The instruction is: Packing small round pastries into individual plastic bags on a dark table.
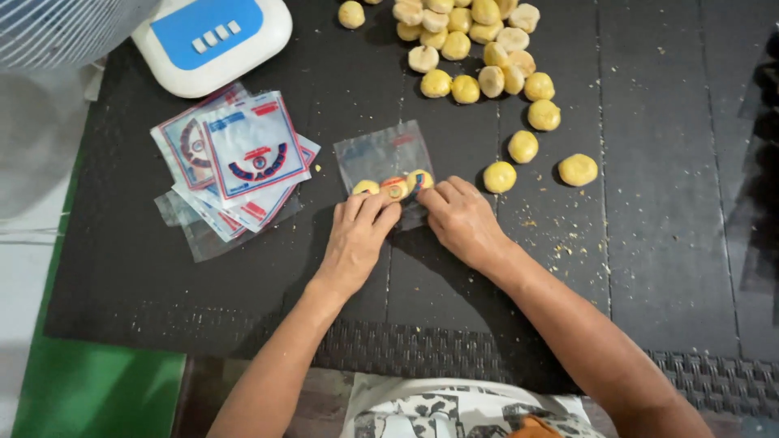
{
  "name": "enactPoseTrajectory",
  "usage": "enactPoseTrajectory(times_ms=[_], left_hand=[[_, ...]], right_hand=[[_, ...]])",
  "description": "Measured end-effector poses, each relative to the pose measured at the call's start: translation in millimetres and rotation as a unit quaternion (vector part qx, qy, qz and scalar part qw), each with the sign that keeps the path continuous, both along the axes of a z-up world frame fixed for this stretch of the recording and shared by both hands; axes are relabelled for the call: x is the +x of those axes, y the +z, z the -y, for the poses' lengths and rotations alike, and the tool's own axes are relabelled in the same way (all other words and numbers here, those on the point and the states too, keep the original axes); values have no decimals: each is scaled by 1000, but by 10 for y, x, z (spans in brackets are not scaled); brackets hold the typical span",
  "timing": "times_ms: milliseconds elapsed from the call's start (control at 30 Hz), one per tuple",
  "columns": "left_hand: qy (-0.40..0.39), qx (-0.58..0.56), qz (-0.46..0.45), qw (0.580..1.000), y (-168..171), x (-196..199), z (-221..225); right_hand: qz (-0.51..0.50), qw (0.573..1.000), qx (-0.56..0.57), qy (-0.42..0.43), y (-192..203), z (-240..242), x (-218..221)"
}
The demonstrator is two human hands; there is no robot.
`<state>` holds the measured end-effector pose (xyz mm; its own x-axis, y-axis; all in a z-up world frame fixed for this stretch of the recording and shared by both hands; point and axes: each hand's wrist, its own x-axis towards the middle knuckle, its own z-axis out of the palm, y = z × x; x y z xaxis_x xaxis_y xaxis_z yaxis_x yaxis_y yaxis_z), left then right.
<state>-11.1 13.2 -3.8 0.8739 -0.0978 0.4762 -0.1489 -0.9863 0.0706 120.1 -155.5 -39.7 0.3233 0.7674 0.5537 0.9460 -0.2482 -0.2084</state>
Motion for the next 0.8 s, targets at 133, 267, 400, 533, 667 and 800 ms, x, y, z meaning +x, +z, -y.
enactPoseTrajectory(times_ms=[133, 267, 400, 533, 667, 800], left_hand=[[46, -2, -22, 999, -61, 12, -63], [105, 39, -29, 993, -15, 63, -40], [133, 4, -55, 990, -14, 88, -9], [89, -30, -17, 995, 45, 141, -14], [52, -59, -29, 997, 157, 140, 0], [74, -45, -97, 992, 192, 153, -44]], right_hand=[[16, 996, -68, -53, 45, -45, 27], [38, 974, -188, -121, 7, -150, 42], [-48, 920, -361, -143, 509, -321, 83], [-295, 885, -359, 29, 1400, -466, 589], [-189, 954, -221, -77, 1106, -1031, 1546], [97, 984, -106, -107, 751, -1942, 2085]])
